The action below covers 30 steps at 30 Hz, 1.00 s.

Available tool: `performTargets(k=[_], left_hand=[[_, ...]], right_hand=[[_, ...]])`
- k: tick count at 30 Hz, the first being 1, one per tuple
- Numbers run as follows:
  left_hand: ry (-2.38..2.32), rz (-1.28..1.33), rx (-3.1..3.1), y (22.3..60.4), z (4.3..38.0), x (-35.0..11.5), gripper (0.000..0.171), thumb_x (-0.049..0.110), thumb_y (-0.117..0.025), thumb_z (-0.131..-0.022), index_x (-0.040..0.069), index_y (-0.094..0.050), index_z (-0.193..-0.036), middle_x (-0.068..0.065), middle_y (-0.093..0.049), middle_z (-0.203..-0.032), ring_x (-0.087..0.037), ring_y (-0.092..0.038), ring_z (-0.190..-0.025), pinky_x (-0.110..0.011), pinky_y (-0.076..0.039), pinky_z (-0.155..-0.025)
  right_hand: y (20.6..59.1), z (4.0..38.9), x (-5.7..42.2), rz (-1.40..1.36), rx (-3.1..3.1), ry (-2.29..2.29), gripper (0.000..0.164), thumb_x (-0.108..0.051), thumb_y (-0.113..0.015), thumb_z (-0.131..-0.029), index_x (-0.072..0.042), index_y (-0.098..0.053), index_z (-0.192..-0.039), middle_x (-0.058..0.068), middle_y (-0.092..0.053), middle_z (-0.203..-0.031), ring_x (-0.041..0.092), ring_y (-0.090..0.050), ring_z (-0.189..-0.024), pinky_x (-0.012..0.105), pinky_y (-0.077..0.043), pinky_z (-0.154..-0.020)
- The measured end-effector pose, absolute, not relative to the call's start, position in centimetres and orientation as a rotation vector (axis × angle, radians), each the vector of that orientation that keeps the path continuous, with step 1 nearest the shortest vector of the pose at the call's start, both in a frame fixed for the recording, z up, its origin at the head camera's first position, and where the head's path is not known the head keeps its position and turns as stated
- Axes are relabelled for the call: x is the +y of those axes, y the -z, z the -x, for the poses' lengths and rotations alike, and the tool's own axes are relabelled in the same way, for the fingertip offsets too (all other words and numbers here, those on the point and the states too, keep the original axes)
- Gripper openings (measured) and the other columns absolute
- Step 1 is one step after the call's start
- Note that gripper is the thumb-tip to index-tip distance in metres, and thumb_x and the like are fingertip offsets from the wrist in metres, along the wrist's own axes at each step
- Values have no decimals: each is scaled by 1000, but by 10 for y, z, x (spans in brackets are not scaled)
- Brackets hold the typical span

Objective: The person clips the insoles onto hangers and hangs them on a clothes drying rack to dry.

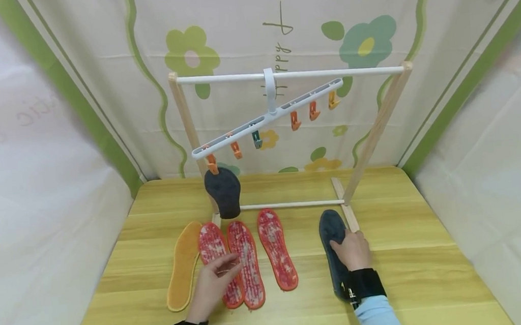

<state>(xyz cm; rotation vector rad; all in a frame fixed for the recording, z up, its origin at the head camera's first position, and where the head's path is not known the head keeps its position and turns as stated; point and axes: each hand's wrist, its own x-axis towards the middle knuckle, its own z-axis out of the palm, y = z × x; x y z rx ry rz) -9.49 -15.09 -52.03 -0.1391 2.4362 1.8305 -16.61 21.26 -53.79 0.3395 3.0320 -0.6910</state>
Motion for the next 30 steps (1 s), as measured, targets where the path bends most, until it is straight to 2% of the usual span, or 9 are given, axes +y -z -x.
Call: performTargets(k=[12,17,26,30], left_hand=[[-1808,164,2467,521,92,-152,34,23,-74,-91,5,-70,-120,-6,-70,-111,-21,-66,-99,-28,-56,-79],[-1816,168,2457,521,91,-152,36,24,-75,-90,5,-70,-120,-8,-70,-112,-22,-65,-99,-28,-56,-79],[-1816,172,2441,518,91,-152,36,23,-73,-91,5,-69,-122,-9,-69,-113,-23,-65,-100,-28,-56,-78],[-1814,170,2449,517,91,-152,37,25,-73,-91,5,-69,-123,-8,-69,-114,-23,-65,-100,-27,-56,-77]], right_hand=[[537,172,207,-389,2976,694,65,-29,-77,-85,16,-53,-126,39,-49,-112,55,-54,-99,61,-49,-77],[537,175,210,-340,2983,756,66,-25,-80,-82,17,-53,-124,41,-55,-110,54,-57,-100,58,-50,-79],[538,174,214,-304,2865,986,54,-23,-68,-91,14,-54,-128,35,-61,-117,48,-62,-101,56,-51,-82],[536,176,214,-308,2798,1129,42,-21,-65,-93,10,-60,-123,27,-66,-106,38,-64,-88,46,-52,-73]])
